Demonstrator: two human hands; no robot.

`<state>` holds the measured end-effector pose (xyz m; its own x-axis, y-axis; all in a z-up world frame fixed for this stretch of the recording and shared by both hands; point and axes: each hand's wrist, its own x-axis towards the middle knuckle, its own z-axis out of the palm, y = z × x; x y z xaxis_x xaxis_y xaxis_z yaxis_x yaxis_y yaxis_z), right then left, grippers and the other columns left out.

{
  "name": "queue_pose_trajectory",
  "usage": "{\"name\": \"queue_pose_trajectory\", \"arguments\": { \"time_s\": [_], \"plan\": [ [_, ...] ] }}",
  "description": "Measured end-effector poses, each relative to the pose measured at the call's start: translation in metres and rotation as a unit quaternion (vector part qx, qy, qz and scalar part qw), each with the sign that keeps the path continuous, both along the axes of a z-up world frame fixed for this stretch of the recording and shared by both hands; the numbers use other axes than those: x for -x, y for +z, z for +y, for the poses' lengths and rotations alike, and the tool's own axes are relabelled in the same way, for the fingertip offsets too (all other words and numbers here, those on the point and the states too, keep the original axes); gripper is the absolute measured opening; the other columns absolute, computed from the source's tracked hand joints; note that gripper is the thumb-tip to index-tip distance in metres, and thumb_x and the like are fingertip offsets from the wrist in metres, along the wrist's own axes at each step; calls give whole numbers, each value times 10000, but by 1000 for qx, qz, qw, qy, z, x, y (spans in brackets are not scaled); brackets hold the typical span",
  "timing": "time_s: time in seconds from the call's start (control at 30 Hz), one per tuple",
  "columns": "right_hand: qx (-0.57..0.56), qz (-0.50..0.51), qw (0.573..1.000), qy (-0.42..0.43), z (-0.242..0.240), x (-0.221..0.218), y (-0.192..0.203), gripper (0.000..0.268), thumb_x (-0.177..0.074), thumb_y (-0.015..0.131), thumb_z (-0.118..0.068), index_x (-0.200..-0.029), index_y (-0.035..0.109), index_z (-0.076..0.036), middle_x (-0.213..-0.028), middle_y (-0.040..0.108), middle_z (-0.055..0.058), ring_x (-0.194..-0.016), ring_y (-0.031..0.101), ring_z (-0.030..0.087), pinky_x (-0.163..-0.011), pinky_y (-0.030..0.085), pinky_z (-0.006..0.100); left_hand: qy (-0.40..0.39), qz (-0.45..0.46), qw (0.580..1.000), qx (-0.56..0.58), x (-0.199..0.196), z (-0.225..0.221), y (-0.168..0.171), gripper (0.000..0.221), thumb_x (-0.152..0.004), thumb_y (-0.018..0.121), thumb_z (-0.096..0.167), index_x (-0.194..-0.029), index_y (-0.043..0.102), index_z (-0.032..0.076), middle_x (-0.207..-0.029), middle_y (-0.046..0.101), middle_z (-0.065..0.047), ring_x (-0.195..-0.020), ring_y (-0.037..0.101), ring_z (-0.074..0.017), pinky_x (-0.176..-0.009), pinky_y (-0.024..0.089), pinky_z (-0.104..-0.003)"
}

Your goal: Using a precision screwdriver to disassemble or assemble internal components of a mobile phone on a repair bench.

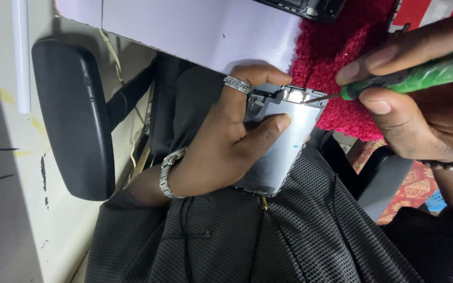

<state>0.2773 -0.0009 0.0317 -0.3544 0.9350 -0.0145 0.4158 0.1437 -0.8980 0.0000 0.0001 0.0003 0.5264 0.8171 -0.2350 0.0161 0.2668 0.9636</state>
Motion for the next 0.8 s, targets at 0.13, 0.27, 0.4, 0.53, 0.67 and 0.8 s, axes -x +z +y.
{"name": "queue_pose_trajectory", "arguments": {
  "time_s": [0.13,0.27,0.4,0.53,0.67,0.8],
  "plan": [
    [-15,-4,1000,6,0,-2,-3,307,-1058,639,-33,-1217,544,213,-1213,648,318,-1167,809,421,-986,683,400,-4,-1,1000,6,1,0,0,319,-1142,595,217,-1421,457,148,-1393,464,-42,-1075,548,-142,-986,517,-317],
    [5,-28,999,16,1,1,7,298,-1087,590,-30,-1254,501,200,-1216,696,347,-1117,798,396,-987,648,394,-4,-14,1000,15,1,1,-1,318,-1141,587,221,-1421,453,151,-1376,461,-43,-1068,532,-146,-984,508,-320],
    [46,-8,999,-27,-4,2,9,293,-1116,574,-7,-1299,454,188,-1223,657,339,-1175,787,401,-1055,668,414,-2,-45,999,18,2,2,-4,281,-1149,596,152,-1415,506,152,-1375,503,-39,-1087,551,-126,-982,504,-284],
    [31,34,998,-45,-12,-5,-9,353,-1115,611,-90,-1328,454,144,-1305,544,262,-1195,803,413,-1037,718,434,-28,-53,998,5,5,1,-2,238,-1180,531,169,-1411,572,127,-1446,652,-72,-1394,687,-216,-1119,582,-301],
    [17,12,1000,-4,-7,-7,-8,378,-1029,671,-67,-1255,459,149,-1141,710,302,-1125,808,378,-979,661,377,-25,-23,999,-1,5,-2,3,233,-1152,550,151,-1375,619,148,-1387,679,-31,-1187,705,-140,-998,537,-279],
    [-7,22,1000,-6,-10,-6,-6,395,-934,806,20,-1169,531,180,-1155,641,305,-1148,813,434,-1032,714,437,-21,-66,998,-3,3,-5,-1,213,-1144,571,190,-1330,629,103,-1337,691,-65,-1342,687,-234,-1194,578,-357]
  ]
}}
